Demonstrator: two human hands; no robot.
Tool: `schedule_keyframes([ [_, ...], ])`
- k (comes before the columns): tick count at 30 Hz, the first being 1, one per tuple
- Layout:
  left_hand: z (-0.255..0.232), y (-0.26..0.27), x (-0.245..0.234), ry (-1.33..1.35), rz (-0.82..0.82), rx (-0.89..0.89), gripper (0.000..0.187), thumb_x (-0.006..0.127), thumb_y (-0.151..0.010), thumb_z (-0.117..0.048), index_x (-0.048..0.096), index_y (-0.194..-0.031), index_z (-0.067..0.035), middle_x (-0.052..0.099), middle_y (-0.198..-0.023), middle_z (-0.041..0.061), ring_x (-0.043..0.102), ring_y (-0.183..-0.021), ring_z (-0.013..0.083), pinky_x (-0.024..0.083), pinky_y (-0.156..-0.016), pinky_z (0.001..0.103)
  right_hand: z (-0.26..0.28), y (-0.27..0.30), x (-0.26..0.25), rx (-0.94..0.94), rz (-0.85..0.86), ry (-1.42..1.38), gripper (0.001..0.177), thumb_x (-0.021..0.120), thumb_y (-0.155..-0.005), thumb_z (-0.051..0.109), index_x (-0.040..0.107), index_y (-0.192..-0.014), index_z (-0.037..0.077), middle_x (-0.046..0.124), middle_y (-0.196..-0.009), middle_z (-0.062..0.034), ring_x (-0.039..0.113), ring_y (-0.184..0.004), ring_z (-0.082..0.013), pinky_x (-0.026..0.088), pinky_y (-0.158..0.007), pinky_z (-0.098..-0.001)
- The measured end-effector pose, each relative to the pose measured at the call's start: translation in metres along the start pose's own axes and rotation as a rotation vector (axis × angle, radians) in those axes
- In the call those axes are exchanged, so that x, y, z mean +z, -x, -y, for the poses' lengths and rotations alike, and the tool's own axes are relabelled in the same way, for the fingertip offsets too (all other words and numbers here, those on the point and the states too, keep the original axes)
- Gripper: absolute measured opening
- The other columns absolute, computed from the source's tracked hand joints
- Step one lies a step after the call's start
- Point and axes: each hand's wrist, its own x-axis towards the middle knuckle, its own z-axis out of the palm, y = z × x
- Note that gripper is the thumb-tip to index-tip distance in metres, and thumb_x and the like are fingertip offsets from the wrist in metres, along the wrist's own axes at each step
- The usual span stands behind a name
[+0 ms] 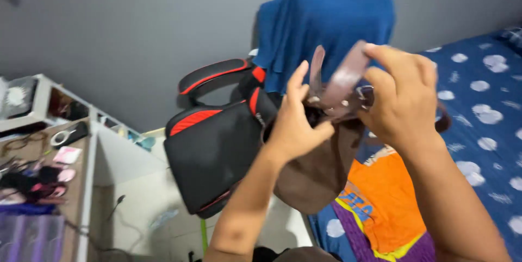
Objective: The person organizes various personal items on a bed and a desk. They handle a hair scrunchie, a small box, a power bank with a cable, a blue bottle, and a small white packet, moving them between the bed and the desk. They also pick up a brown handbag and place it on a chair.
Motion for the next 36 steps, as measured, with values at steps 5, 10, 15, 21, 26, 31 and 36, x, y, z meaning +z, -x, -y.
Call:
schedule_keyframes([
  [5, 0.076, 0.000, -0.147, 0.172, 0.264, 0.137, 0.089, 0.069, -0.079, -0.014, 0.033, -0.160, -0.008, 0.037, -0.166, 0.009, 0.039, -0.153, 0.0224, 0.031, -0.128, 0.037, 0.044, -0.039, 0.082, 0.059, 0.464, -0.348, 0.095, 0.081, -0.055, 0.010, 0.059, -0.147, 0.015, 0.061, -0.111, -0.0079, 0.057, -0.104, -0.0313, 0.042, -0.087, -0.0442],
  [10, 0.173, -0.006, -0.224, 0.396, 0.198, 0.175, 0.102, 0.083, -0.059, -0.013, 0.045, -0.154, -0.003, 0.047, -0.156, 0.018, 0.049, -0.142, 0.0282, 0.045, -0.114, 0.043, 0.112, -0.084, 0.169, 0.278, 0.726, -1.230, 0.058, 0.081, -0.072, 0.004, 0.058, -0.124, 0.001, 0.062, -0.123, -0.0262, 0.056, -0.113, -0.0467, 0.043, -0.095, -0.0570],
  [15, 0.146, -0.048, -0.310, 0.231, 0.196, 0.169, 0.105, 0.077, -0.071, -0.008, 0.029, -0.164, -0.008, 0.033, -0.168, 0.014, 0.038, -0.150, 0.0272, 0.033, -0.123, 0.043, 0.128, -0.149, 0.223, 0.325, 0.857, -1.160, 0.035, 0.080, -0.078, 0.012, 0.059, -0.105, 0.007, 0.070, -0.086, -0.0230, 0.066, -0.080, -0.0394, 0.048, -0.074, -0.0518],
  [21, 0.122, -0.089, -0.332, -0.483, 0.056, -0.203, 0.165, 0.103, -0.055, -0.027, -0.022, -0.158, 0.002, -0.007, -0.167, 0.037, -0.003, -0.152, 0.0592, -0.001, -0.120, 0.071, 0.139, -0.238, 0.259, 0.317, 0.537, -1.255, 0.080, 0.078, -0.064, 0.000, 0.056, -0.141, 0.009, 0.064, -0.115, -0.0257, 0.065, -0.108, -0.0435, 0.048, -0.097, -0.0556],
  [26, 0.216, -0.137, -0.266, -0.785, -0.250, 0.295, 0.105, 0.083, -0.069, -0.014, 0.031, -0.159, -0.001, 0.051, -0.139, 0.023, 0.051, -0.130, 0.0464, 0.034, -0.115, 0.065, 0.155, -0.243, 0.335, 0.210, 0.873, -1.001, 0.049, 0.079, -0.071, 0.021, 0.049, -0.110, 0.015, 0.074, -0.092, -0.0149, 0.071, -0.094, -0.0447, 0.054, -0.077, -0.0529],
  [31, 0.262, -0.209, -0.281, -0.341, -0.476, 0.056, 0.077, 0.065, -0.081, 0.006, 0.046, -0.154, -0.013, 0.073, -0.107, 0.007, 0.069, -0.103, 0.0304, 0.056, -0.093, 0.040, 0.112, -0.199, 0.404, 0.347, 0.881, -1.324, 0.100, 0.071, -0.064, 0.002, 0.033, -0.156, 0.019, 0.070, -0.110, -0.0214, 0.067, -0.101, -0.0442, 0.051, -0.089, -0.0540],
  [36, 0.337, -0.251, -0.263, -0.350, -0.449, 0.069, 0.068, 0.065, -0.075, 0.011, 0.068, -0.135, -0.020, 0.067, -0.103, 0.003, 0.069, -0.101, 0.0268, 0.058, -0.091, 0.038, 0.065, -0.188, 0.482, 0.295, 0.741, -1.263, 0.087, 0.078, -0.072, 0.005, 0.047, -0.152, 0.017, 0.074, -0.096, -0.0198, 0.072, -0.091, -0.0404, 0.054, -0.079, -0.0518],
])
